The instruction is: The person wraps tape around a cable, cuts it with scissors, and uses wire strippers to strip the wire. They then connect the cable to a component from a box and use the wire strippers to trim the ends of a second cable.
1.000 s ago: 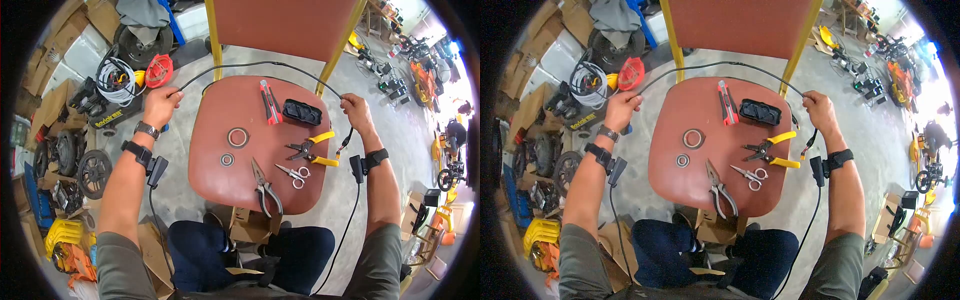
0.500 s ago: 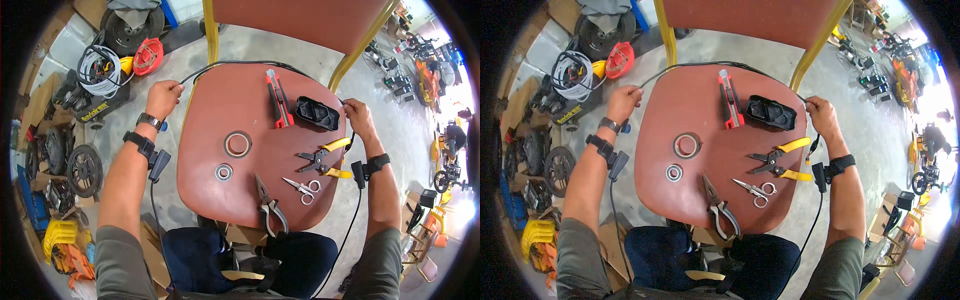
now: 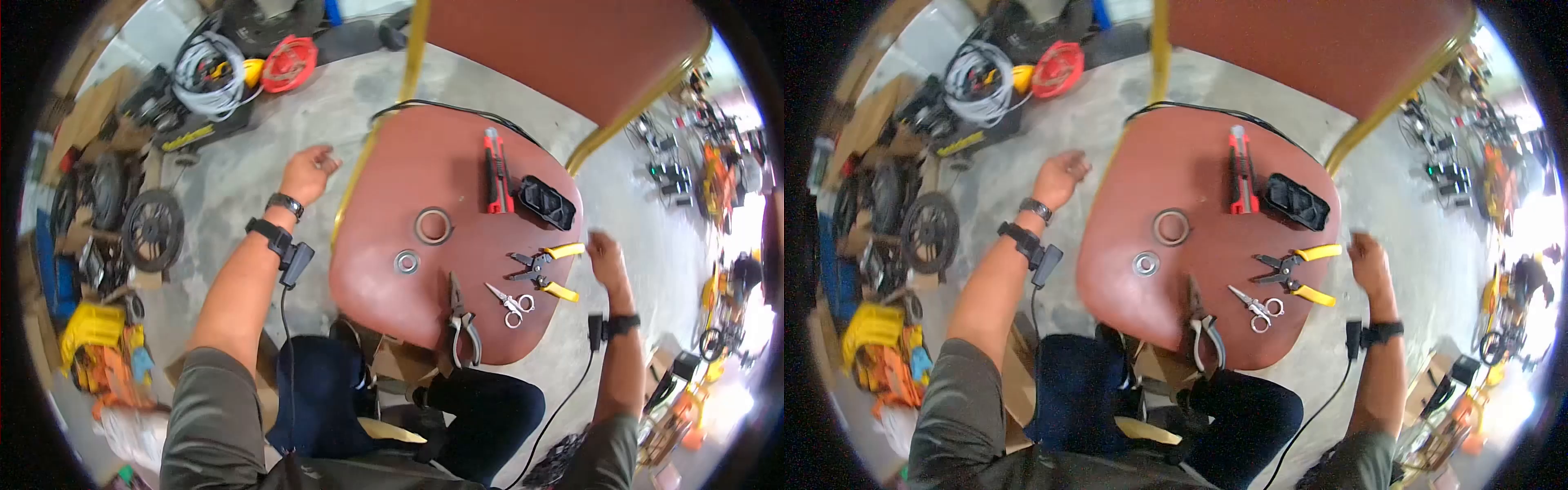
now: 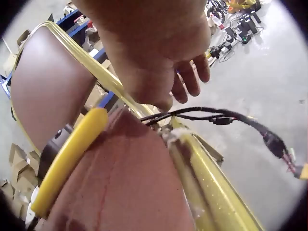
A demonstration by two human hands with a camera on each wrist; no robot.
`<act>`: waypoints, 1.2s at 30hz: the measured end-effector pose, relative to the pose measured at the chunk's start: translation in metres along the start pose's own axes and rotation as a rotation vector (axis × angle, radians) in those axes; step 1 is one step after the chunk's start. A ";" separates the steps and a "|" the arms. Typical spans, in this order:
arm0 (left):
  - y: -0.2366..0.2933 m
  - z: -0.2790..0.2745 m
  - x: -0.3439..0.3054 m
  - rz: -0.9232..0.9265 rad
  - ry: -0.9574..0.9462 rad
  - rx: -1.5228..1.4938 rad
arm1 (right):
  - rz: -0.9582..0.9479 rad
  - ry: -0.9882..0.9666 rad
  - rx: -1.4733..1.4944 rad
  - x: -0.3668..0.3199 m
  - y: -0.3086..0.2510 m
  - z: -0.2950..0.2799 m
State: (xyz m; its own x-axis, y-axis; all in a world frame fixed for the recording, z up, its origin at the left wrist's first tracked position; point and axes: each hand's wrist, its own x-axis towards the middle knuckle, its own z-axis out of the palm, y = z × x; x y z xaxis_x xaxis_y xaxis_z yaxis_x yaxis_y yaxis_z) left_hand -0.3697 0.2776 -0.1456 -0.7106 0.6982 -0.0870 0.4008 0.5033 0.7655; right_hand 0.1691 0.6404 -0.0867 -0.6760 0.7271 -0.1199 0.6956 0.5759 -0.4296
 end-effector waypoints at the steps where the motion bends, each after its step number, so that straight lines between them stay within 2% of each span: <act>1: -0.010 -0.009 -0.024 -0.061 -0.044 0.003 | -0.050 -0.011 -0.062 -0.024 0.017 -0.001; 2: -0.024 -0.019 -0.052 -0.098 -0.067 0.031 | 0.028 -0.103 -0.103 -0.052 0.033 -0.004; 4: -0.046 -0.046 -0.110 -0.235 -0.090 0.013 | 0.124 -0.153 -0.070 -0.119 0.045 -0.008; 5: -0.055 -0.057 -0.142 -0.336 -0.091 -0.040 | 0.040 -0.210 -0.173 -0.149 0.046 -0.017; 6: -0.067 -0.066 -0.172 -0.427 -0.091 -0.097 | 0.019 -0.267 -0.156 -0.182 0.079 -0.012; 7: -0.092 -0.067 -0.201 -0.444 -0.063 -0.106 | 0.204 -0.193 0.169 -0.216 0.078 -0.006; 8: -0.120 -0.066 -0.230 -0.466 -0.049 -0.117 | 0.180 -0.197 0.140 -0.246 0.083 -0.006; 9: -0.138 -0.065 -0.254 -0.483 -0.039 -0.127 | 0.262 -0.164 0.360 -0.277 0.085 0.000; 13: -0.144 -0.060 -0.340 -0.622 -0.042 -0.276 | 0.605 -0.169 0.381 -0.371 0.026 0.008; 15: -0.159 -0.048 -0.375 -0.652 -0.036 -0.390 | 0.687 -0.208 0.397 -0.411 0.029 0.023; 16: -0.163 -0.045 -0.389 -0.641 -0.025 -0.415 | 0.636 -0.197 0.294 -0.431 0.022 0.026; 19: -0.153 -0.065 -0.407 -0.587 0.043 -0.577 | 0.593 -0.184 0.314 -0.463 -0.010 0.019; 20: -0.141 -0.079 -0.408 -0.635 0.066 -0.601 | 0.543 -0.164 0.301 -0.467 0.008 0.017; 22: -0.154 -0.085 -0.398 -0.587 0.156 -0.582 | 0.413 -0.148 0.265 -0.460 0.025 0.005; 23: -0.144 -0.096 -0.395 -0.529 0.167 -0.593 | 0.509 -0.040 0.387 -0.457 0.008 0.002; 24: -0.126 -0.113 -0.394 -0.466 0.177 -0.599 | 0.441 -0.006 0.327 -0.452 0.012 -0.001; 26: -0.080 -0.140 -0.396 -0.321 0.169 -0.597 | 0.335 0.104 0.319 -0.442 -0.041 -0.009; 27: -0.056 -0.151 -0.399 -0.188 0.151 -0.610 | 0.363 0.098 0.242 -0.437 -0.061 -0.012; 29: -0.003 -0.169 -0.411 0.066 0.099 -0.707 | 0.362 0.095 0.272 -0.433 -0.112 -0.013; 30: 0.031 -0.178 -0.423 0.183 0.069 -0.792 | 0.278 0.119 0.238 -0.431 -0.098 -0.001; 31: 0.078 -0.199 -0.443 0.269 -0.022 -0.774 | 0.273 0.095 0.237 -0.430 -0.118 0.001; 32: 0.118 -0.212 -0.462 0.530 0.018 -0.625 | 0.248 0.074 0.193 -0.426 -0.100 0.016; 33: 0.159 -0.223 -0.482 0.752 0.052 -0.571 | 0.208 0.062 0.116 -0.427 -0.111 0.023; 34: 0.191 -0.227 -0.495 0.904 0.138 -0.509 | 0.131 0.046 0.135 -0.426 -0.106 0.039; 35: 0.216 -0.228 -0.507 1.057 0.184 -0.450 | 0.139 -0.021 0.073 -0.428 -0.121 0.047; 36: 0.238 -0.227 -0.519 1.184 0.174 -0.409 | 0.094 -0.074 0.130 -0.430 -0.122 0.062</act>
State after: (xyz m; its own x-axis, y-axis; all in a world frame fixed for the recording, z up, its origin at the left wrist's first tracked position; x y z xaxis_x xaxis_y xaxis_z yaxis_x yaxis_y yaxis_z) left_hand -0.0367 -0.0805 0.2261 -0.1191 0.5208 0.8453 0.6560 -0.5979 0.4607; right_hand 0.3598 0.2339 -0.0378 -0.6290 0.7429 -0.2289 0.7225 0.4500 -0.5249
